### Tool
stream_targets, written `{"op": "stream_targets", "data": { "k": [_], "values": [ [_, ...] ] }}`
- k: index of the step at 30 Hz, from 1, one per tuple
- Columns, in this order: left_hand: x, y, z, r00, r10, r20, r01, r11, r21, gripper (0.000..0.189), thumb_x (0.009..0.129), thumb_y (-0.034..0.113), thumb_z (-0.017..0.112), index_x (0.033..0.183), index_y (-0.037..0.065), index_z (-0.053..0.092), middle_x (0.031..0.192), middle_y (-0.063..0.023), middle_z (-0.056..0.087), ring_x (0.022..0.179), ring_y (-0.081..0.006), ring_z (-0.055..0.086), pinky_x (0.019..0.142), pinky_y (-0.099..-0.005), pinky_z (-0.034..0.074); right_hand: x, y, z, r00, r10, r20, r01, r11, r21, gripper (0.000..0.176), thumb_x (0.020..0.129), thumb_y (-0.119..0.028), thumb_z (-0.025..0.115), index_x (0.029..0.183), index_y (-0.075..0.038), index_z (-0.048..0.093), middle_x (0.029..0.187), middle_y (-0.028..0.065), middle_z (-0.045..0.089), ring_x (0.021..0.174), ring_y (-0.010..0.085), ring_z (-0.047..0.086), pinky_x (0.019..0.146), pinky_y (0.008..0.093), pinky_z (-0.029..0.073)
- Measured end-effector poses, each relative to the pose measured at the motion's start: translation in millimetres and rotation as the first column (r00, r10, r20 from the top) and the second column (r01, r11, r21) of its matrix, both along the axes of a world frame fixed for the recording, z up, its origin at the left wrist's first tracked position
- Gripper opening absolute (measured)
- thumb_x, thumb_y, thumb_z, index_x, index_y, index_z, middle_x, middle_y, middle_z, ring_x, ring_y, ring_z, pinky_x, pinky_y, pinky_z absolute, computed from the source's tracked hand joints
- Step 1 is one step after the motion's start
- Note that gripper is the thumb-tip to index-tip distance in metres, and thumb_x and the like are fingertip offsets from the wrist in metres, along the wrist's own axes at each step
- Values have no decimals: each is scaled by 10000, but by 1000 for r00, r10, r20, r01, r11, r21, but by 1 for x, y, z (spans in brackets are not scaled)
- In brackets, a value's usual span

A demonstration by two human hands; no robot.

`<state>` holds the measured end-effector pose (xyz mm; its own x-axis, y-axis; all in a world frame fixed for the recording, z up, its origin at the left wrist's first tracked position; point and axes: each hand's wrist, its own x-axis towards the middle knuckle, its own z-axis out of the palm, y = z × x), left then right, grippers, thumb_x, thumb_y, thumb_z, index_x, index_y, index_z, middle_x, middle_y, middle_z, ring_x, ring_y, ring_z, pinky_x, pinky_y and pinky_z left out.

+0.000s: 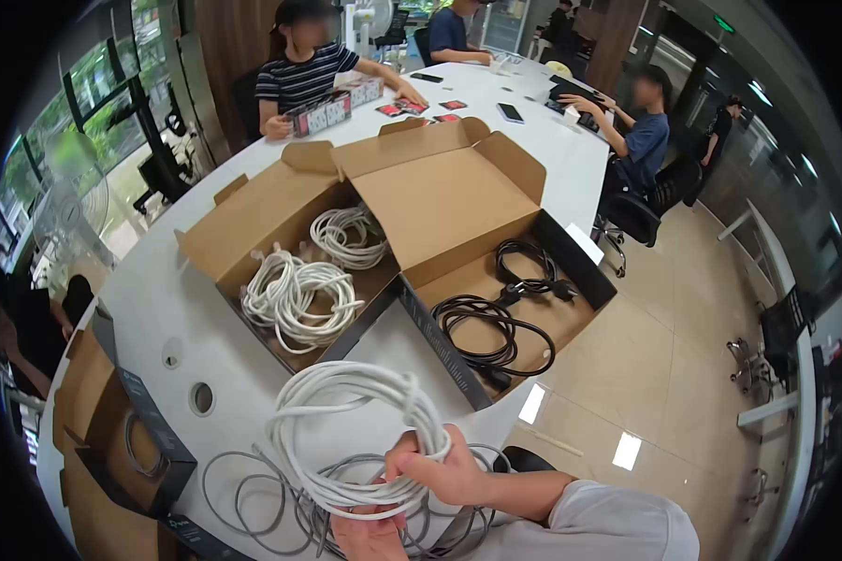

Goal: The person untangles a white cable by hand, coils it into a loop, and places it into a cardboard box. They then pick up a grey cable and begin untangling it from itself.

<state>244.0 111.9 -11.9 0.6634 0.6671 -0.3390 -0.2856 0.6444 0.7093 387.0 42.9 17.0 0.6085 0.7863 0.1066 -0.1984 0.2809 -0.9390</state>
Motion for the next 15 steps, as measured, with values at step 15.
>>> {"op": "stream_targets", "data": {
  "k": [15],
  "values": [
    [-24,-57,8,984,-89,155,-4,857,515,666,703,426,801,1097,8,465,947,-65,549,775,-134,575,645,-267,491,-19,-74,34,994,94,-48,-95,995,-31,194,885,-177,583,762,-33,626,706,-20,598,679,44,516,638,212,420]
  ]
}}
